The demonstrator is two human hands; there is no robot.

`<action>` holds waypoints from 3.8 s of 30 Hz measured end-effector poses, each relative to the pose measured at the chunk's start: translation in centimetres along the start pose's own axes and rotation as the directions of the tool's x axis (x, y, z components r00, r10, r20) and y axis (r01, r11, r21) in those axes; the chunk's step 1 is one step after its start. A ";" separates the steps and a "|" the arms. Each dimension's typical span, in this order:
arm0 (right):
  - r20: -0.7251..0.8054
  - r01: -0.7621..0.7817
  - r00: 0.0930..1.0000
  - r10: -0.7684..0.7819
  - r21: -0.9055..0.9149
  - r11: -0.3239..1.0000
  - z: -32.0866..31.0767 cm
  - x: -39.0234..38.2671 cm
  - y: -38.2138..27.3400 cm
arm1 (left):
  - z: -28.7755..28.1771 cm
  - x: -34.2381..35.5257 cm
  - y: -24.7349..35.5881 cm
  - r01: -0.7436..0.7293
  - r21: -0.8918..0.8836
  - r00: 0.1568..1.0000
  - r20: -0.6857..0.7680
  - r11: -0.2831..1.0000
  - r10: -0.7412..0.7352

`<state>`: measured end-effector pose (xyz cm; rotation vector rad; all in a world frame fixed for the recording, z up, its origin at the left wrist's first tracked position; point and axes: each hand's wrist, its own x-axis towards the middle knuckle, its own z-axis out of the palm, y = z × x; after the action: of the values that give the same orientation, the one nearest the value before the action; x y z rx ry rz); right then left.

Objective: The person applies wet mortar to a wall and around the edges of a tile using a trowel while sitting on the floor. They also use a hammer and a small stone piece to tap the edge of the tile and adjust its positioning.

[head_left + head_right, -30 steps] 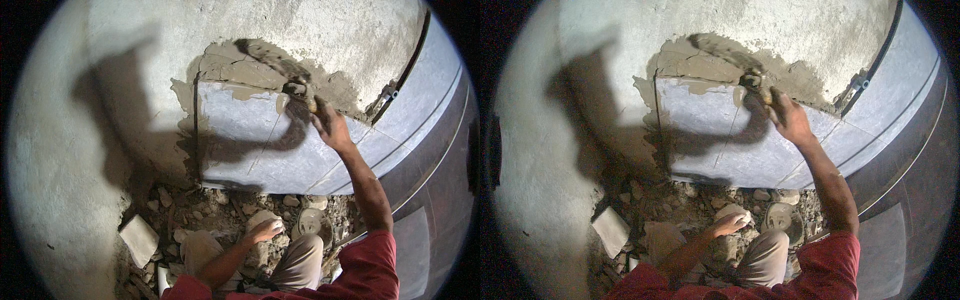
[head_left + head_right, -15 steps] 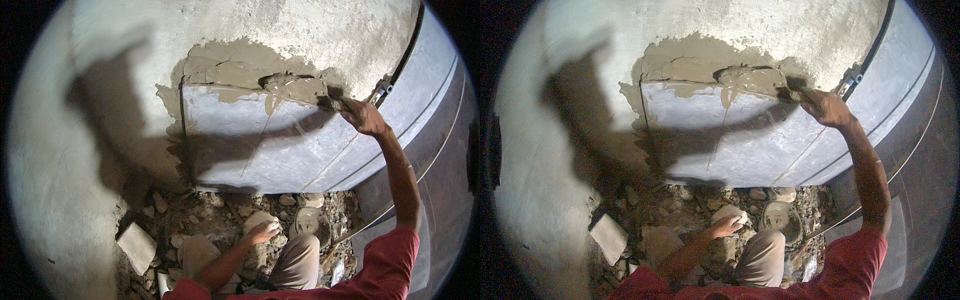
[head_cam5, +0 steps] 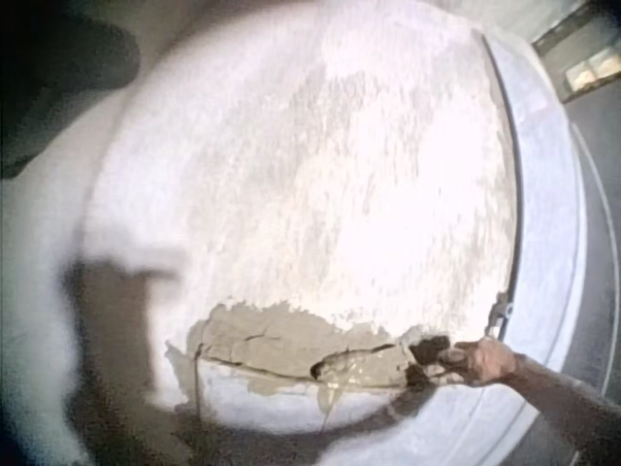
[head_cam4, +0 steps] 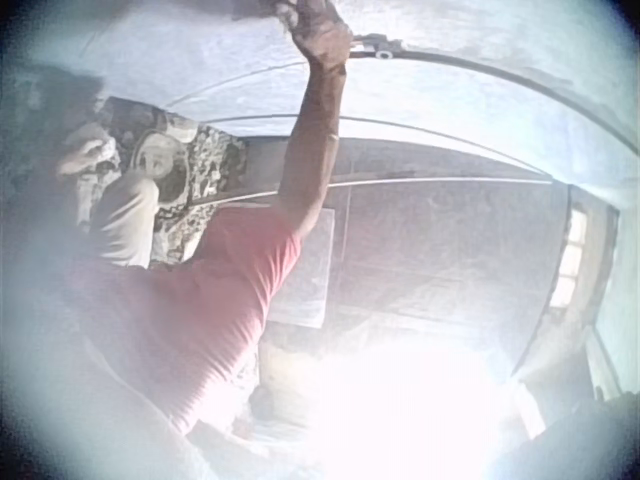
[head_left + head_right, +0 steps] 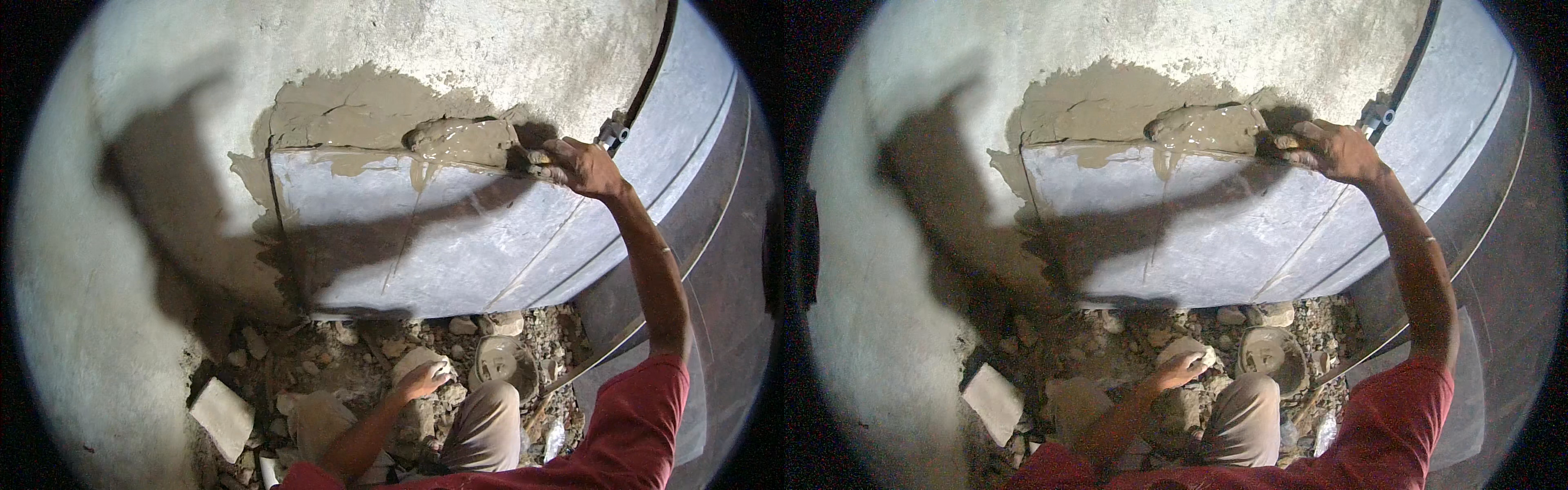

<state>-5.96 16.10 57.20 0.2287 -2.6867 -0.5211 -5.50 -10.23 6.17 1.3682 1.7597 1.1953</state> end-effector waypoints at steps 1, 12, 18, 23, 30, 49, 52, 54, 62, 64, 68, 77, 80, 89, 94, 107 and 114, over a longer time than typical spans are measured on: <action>0.022 -0.126 0.992 0.127 -0.043 0.991 0.1 0.0 -0.1 | 0.0 0.0 -0.1 0.004 -0.025 1.000 0.002 1.000 -0.004; 0.003 -0.324 0.946 0.325 -0.023 0.946 -2.0 -5.3 4.6 | -0.8 -1.6 3.4 0.105 0.011 0.992 -0.074 0.994 -0.104; -0.111 -0.350 0.934 0.339 -0.111 0.930 -2.6 -10.4 5.6 | -1.4 -1.7 4.2 0.124 0.046 0.988 0.089 0.991 -0.128; 0.003 -0.239 0.971 0.241 -0.106 0.965 -0.8 -7.0 4.7 | -2.4 -1.1 5.4 0.167 0.007 0.969 0.180 0.986 -0.166; 0.180 -0.259 0.944 0.277 -0.116 0.959 -0.5 -5.0 7.2 | -1.6 -1.1 4.0 0.253 0.084 0.962 0.085 0.964 -0.260; 0.079 -0.312 0.942 0.327 -0.159 0.937 -1.1 -7.5 6.0 | -0.9 -1.3 3.9 0.127 0.087 0.986 0.097 0.988 -0.135; 0.184 -0.345 0.905 0.383 -0.208 0.915 -0.6 -5.9 7.1 | -0.3 -1.5 1.6 0.153 0.062 0.986 0.051 0.986 -0.156; 0.169 -0.363 0.892 0.420 -0.287 0.887 -2.2 -5.6 7.4 | 0.4 -1.7 -1.1 0.105 0.023 0.994 -0.044 0.994 -0.104; -0.081 -0.303 0.951 0.299 -0.448 0.841 -10.5 -11.7 3.7 | -1.1 -1.5 4.3 0.052 0.052 0.998 0.024 0.997 -0.053; -0.143 -0.377 0.925 0.353 -0.475 0.795 -10.8 -10.7 3.1 | -2.2 -1.4 6.4 0.109 0.059 0.989 0.089 0.992 -0.114; -0.046 -0.142 0.990 0.135 -0.413 0.900 -10.3 -4.0 -1.3 | -1.9 -1.3 6.2 0.110 0.054 0.988 0.104 0.992 -0.115; -0.058 -0.038 0.998 0.008 -0.541 0.840 -11.2 -0.8 0.9 | -0.7 -1.5 3.0 -0.068 0.117 0.997 -0.036 0.991 0.073; 0.054 -0.106 0.989 0.140 -0.410 0.906 -14.3 -0.4 -0.8 | -1.1 -1.6 4.2 0.023 0.073 1.000 -0.010 0.997 -0.022; 0.149 -0.070 0.973 0.179 -0.546 0.835 -7.8 2.9 -4.7 | -2.3 -2.0 6.3 0.086 0.014 0.995 0.038 0.996 -0.087; 0.183 -0.180 0.949 0.258 -0.359 0.916 -12.7 3.1 -4.9 | -1.3 -2.2 4.4 -0.058 0.078 0.995 -0.074 0.995 0.064; 0.067 -0.058 0.993 0.093 -0.409 0.911 -11.2 4.2 -4.9 | -1.4 -1.8 4.0 -0.004 0.083 1.000 -0.008 0.997 0.005; 0.119 -0.113 0.975 0.188 -0.463 0.879 -7.0 6.5 -8.4 | -0.7 -1.0 2.8 0.007 0.054 0.999 0.049 0.999 -0.009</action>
<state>-8.30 4.60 62.17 -0.1633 -2.6066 -1.1369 -4.67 -11.20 8.98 1.4083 1.7727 1.1078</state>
